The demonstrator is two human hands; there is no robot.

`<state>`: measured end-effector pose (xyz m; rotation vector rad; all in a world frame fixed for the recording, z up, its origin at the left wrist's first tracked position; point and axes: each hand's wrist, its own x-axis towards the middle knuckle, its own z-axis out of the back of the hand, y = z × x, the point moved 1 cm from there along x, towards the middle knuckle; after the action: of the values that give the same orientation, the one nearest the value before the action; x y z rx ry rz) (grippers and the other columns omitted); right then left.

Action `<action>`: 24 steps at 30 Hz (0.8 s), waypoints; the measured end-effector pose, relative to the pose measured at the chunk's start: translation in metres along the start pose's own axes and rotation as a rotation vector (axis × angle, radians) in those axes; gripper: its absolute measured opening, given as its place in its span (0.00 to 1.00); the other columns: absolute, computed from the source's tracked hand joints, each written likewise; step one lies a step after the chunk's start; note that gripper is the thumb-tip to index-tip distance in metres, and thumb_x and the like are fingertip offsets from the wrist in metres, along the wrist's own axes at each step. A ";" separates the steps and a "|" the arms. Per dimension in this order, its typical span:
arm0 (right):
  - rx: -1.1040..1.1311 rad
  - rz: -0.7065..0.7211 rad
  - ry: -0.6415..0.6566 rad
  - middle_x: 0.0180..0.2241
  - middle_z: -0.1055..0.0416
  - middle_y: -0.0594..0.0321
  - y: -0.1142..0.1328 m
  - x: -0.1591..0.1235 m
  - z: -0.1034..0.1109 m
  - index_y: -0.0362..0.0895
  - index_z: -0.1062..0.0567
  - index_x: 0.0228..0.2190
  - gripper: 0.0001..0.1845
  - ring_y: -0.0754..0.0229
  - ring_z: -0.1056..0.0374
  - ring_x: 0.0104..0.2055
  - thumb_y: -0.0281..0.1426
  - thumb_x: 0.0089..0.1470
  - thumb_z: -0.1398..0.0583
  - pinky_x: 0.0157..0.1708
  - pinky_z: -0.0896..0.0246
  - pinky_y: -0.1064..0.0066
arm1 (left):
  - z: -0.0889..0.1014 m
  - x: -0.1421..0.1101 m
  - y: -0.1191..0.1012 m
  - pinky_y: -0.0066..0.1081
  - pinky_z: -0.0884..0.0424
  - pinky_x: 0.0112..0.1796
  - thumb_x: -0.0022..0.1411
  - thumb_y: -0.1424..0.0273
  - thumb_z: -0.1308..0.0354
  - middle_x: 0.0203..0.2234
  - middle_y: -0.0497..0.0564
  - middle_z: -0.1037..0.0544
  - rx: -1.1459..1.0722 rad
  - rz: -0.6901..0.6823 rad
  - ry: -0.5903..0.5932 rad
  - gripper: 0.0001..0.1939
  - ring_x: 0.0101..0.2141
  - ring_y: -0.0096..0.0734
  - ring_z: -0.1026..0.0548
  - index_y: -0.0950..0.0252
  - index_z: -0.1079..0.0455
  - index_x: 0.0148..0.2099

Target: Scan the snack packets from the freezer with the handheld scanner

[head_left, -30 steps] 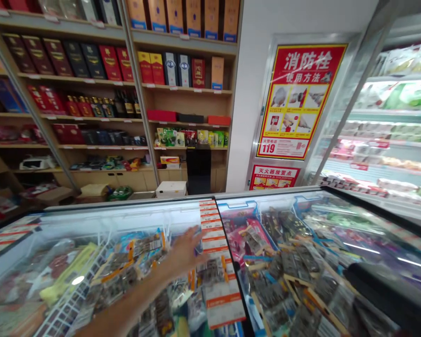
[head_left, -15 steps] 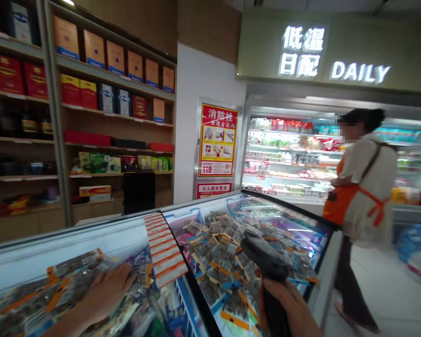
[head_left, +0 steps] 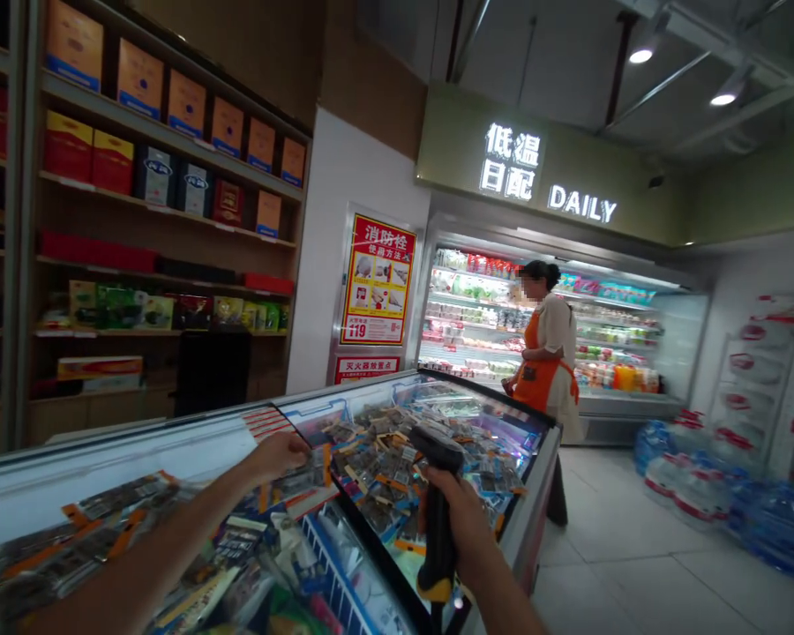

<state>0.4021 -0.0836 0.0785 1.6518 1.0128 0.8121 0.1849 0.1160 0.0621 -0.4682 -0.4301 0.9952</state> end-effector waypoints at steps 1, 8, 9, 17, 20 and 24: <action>0.005 -0.009 -0.017 0.11 0.36 0.67 -0.003 0.003 -0.003 0.41 0.34 0.18 0.14 0.66 0.40 0.11 0.38 0.44 0.42 0.11 0.48 0.76 | -0.001 0.002 -0.011 0.26 0.37 0.27 0.42 0.69 0.51 0.19 0.45 0.26 -0.030 -0.014 0.106 0.14 0.27 0.31 0.30 0.65 0.27 0.30; 0.077 -0.064 -0.053 0.17 0.32 0.69 -0.030 0.022 -0.029 0.41 0.33 0.26 0.14 0.68 0.39 0.12 0.35 0.37 0.36 0.12 0.46 0.77 | -0.015 0.022 -0.070 0.24 0.38 0.28 0.35 0.71 0.43 0.21 0.44 0.26 -0.193 -0.189 0.378 0.13 0.25 0.26 0.33 0.66 0.27 0.29; 0.084 -0.076 -0.056 0.17 0.32 0.69 -0.035 0.026 -0.032 0.41 0.33 0.27 0.15 0.68 0.39 0.12 0.34 0.35 0.36 0.12 0.46 0.77 | -0.018 0.024 -0.072 0.24 0.38 0.27 0.34 0.72 0.42 0.21 0.44 0.26 -0.203 -0.210 0.396 0.14 0.24 0.25 0.34 0.66 0.27 0.30; 0.052 -0.096 -0.019 0.11 0.38 0.70 -0.072 0.051 -0.046 0.41 0.35 0.23 0.14 0.67 0.40 0.14 0.34 0.34 0.37 0.12 0.50 0.78 | -0.031 0.022 -0.055 0.23 0.44 0.23 0.34 0.73 0.42 0.15 0.42 0.33 -0.286 -0.234 0.465 0.09 0.21 0.22 0.38 0.65 0.28 0.25; 0.001 -0.138 -0.006 0.11 0.38 0.70 -0.084 0.055 -0.055 0.41 0.36 0.24 0.13 0.66 0.40 0.14 0.35 0.35 0.39 0.14 0.46 0.76 | -0.038 0.015 -0.045 0.23 0.49 0.21 0.38 0.71 0.43 0.12 0.41 0.40 -0.295 -0.232 0.397 0.03 0.19 0.20 0.44 0.67 0.31 0.20; -0.076 -0.168 0.013 0.08 0.40 0.71 -0.093 0.061 -0.064 0.42 0.36 0.25 0.12 0.67 0.44 0.11 0.32 0.35 0.40 0.12 0.50 0.76 | -0.046 0.005 -0.039 0.24 0.52 0.20 0.42 0.69 0.45 0.11 0.42 0.46 -0.371 -0.216 0.337 0.08 0.19 0.19 0.48 0.68 0.34 0.17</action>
<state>0.3506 0.0118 0.0101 1.4769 1.1002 0.7407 0.2393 0.0942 0.0467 -0.8897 -0.3517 0.6112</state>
